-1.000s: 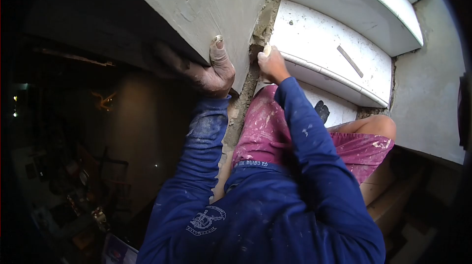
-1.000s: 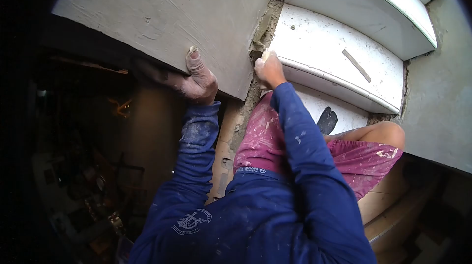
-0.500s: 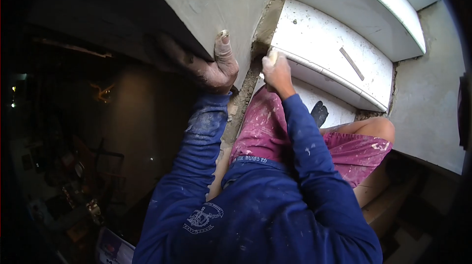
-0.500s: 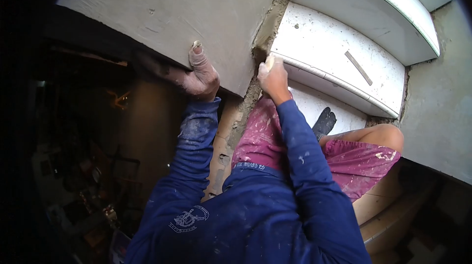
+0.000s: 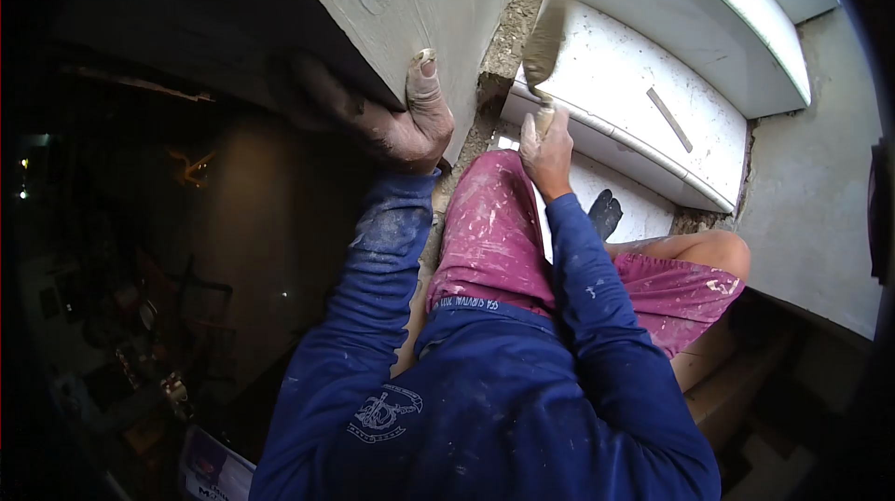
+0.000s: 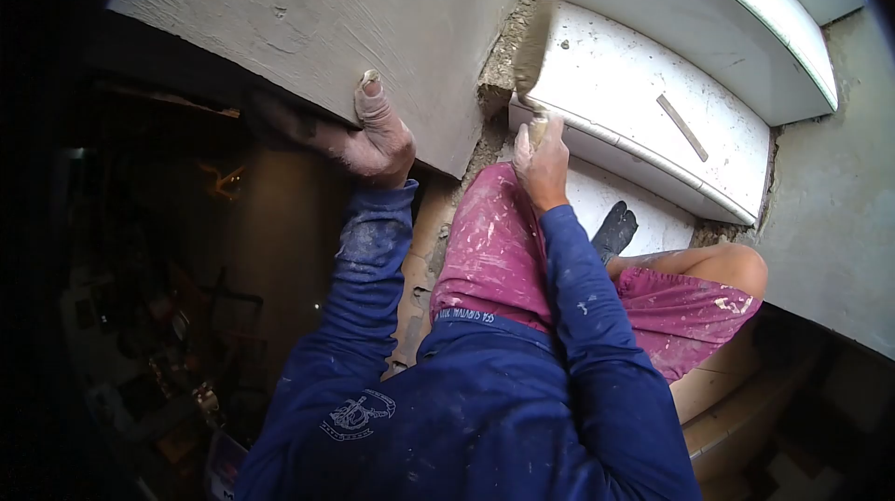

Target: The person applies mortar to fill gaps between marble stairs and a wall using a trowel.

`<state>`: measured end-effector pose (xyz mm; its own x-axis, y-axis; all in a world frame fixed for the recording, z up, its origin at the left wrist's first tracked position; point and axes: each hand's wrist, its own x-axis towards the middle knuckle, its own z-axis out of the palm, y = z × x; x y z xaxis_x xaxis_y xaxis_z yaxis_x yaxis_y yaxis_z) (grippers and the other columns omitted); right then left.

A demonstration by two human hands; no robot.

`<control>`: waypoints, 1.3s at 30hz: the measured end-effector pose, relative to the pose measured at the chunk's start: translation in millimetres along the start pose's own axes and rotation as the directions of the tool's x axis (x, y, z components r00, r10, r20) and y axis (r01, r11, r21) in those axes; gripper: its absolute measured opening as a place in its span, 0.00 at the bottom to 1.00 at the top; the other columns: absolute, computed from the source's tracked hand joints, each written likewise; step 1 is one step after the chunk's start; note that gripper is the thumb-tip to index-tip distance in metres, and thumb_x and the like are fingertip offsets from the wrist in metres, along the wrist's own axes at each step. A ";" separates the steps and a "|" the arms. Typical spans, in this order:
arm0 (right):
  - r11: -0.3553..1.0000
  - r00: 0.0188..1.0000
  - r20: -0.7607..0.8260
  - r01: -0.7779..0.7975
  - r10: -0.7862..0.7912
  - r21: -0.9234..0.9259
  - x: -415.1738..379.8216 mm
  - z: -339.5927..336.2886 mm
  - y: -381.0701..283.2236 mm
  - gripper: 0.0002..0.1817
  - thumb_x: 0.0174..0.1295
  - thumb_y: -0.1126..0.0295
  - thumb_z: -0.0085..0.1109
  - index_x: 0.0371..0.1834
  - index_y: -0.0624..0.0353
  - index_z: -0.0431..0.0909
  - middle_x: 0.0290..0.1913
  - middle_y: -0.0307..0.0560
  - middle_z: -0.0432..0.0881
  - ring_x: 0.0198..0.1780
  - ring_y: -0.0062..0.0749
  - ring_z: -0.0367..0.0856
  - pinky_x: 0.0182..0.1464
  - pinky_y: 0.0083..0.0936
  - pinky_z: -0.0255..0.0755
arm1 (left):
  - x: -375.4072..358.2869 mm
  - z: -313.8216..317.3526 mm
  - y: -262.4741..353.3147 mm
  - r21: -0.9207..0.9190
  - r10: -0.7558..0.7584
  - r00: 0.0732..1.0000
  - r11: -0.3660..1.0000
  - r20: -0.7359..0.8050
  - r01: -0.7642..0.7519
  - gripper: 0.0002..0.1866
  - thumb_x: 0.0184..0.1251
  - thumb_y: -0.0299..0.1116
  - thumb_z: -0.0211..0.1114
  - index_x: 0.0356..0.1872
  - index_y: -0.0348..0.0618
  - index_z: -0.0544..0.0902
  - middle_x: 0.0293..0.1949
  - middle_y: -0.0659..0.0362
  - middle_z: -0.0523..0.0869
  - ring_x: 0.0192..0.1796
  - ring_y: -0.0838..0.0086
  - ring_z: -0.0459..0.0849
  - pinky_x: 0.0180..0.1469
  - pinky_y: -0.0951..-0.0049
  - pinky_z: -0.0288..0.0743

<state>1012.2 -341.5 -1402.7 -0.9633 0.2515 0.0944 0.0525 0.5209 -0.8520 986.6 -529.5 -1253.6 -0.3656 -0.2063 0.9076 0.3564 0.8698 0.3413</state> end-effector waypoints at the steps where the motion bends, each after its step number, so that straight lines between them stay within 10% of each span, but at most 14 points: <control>1: 0.997 0.992 -0.123 0.019 -0.009 0.080 -2.6 5.3 -5.4 0.16 0.66 0.66 0.57 0.53 0.61 0.68 0.33 0.68 0.81 0.37 0.66 0.83 0.38 0.49 0.75 | 1.2 -2.8 1.3 0.025 0.002 1.000 1.000 0.012 -0.003 0.49 0.70 0.48 0.64 0.76 0.28 0.44 0.72 0.32 0.49 0.73 0.42 0.52 0.74 0.42 0.44; 9: 0.971 0.987 0.143 0.103 -0.073 -0.215 -5.3 19.7 46.0 0.14 0.65 0.67 0.58 0.49 0.58 0.68 0.31 0.64 0.81 0.34 0.63 0.83 0.36 0.48 0.75 | 6.6 -12.9 3.6 0.123 0.028 0.996 0.992 0.087 -0.038 0.49 0.71 0.46 0.63 0.76 0.28 0.41 0.75 0.33 0.45 0.76 0.43 0.47 0.75 0.43 0.41; 14: 0.990 0.993 -0.118 0.017 0.000 0.140 -4.3 19.3 39.2 0.12 0.66 0.69 0.56 0.51 0.58 0.70 0.32 0.60 0.82 0.32 0.54 0.84 0.36 0.42 0.76 | -1.4 0.9 -2.4 0.068 0.020 1.000 0.997 0.016 -0.022 0.51 0.67 0.53 0.64 0.76 0.30 0.45 0.72 0.31 0.51 0.74 0.39 0.52 0.73 0.40 0.47; 17: 0.982 0.975 0.198 0.126 -0.097 -0.140 -1.3 24.6 90.1 0.12 0.67 0.69 0.56 0.51 0.57 0.72 0.32 0.56 0.82 0.31 0.42 0.84 0.36 0.34 0.76 | -3.2 11.3 1.5 0.003 -0.030 0.999 1.000 -0.014 0.030 0.52 0.67 0.54 0.64 0.76 0.29 0.45 0.72 0.31 0.50 0.74 0.39 0.52 0.73 0.40 0.46; 21: 0.994 0.999 -0.044 -0.013 0.018 0.105 -5.3 24.5 57.7 0.11 0.64 0.72 0.55 0.49 0.57 0.72 0.34 0.67 0.82 0.39 0.66 0.82 0.39 0.48 0.74 | -6.0 7.5 1.2 0.035 0.016 0.999 0.999 0.040 -0.017 0.53 0.67 0.52 0.65 0.76 0.27 0.43 0.73 0.30 0.49 0.74 0.39 0.50 0.74 0.40 0.43; 23: 0.988 0.978 0.210 0.039 -0.007 -0.151 -5.3 28.0 84.0 0.10 0.67 0.74 0.53 0.50 0.57 0.72 0.34 0.63 0.82 0.36 0.58 0.84 0.38 0.42 0.75 | 0.3 11.8 1.8 0.011 0.028 0.998 1.000 0.048 -0.029 0.53 0.67 0.52 0.65 0.76 0.27 0.42 0.73 0.30 0.48 0.75 0.39 0.50 0.74 0.40 0.43; 24: 0.998 0.994 0.098 0.049 -0.045 -0.043 -1.3 20.8 63.7 0.10 0.66 0.73 0.53 0.49 0.58 0.71 0.34 0.64 0.82 0.36 0.60 0.83 0.38 0.43 0.75 | -7.5 23.5 -3.3 -0.148 -0.075 0.997 0.987 -0.033 0.069 0.53 0.68 0.51 0.64 0.76 0.27 0.41 0.73 0.31 0.47 0.75 0.40 0.49 0.75 0.41 0.41; 27: 0.995 0.989 -0.136 -0.045 0.057 0.089 -1.4 21.6 42.5 0.11 0.66 0.72 0.55 0.50 0.56 0.72 0.34 0.64 0.82 0.34 0.58 0.84 0.36 0.42 0.76 | -4.6 3.8 -1.4 0.155 0.048 0.988 0.985 0.144 -0.071 0.54 0.68 0.49 0.65 0.76 0.27 0.37 0.74 0.32 0.45 0.76 0.41 0.47 0.75 0.42 0.41; 35: 0.963 0.995 0.092 -0.019 0.046 -0.268 -0.3 25.8 69.7 0.12 0.65 0.69 0.57 0.50 0.56 0.70 0.33 0.63 0.82 0.37 0.61 0.83 0.38 0.48 0.75 | -2.0 11.3 4.1 -0.035 0.003 0.999 0.999 0.040 -0.001 0.54 0.67 0.48 0.66 0.76 0.27 0.40 0.75 0.31 0.43 0.76 0.39 0.47 0.75 0.41 0.41; 39: 0.994 0.993 -0.113 0.054 -0.042 0.100 1.5 17.3 41.9 0.13 0.60 0.73 0.58 0.47 0.58 0.70 0.34 0.62 0.82 0.37 0.65 0.81 0.39 0.47 0.75 | -1.7 7.7 2.5 0.029 0.011 0.998 0.999 0.068 -0.013 0.53 0.67 0.47 0.66 0.76 0.28 0.39 0.75 0.32 0.44 0.76 0.39 0.47 0.75 0.41 0.41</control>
<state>1008.4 -333.4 -1447.1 -0.9285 0.3202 0.1881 -0.0258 0.4497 -0.8928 981.4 -523.5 -1256.1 -0.4191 -0.1659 0.8927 0.3357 0.8852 0.3221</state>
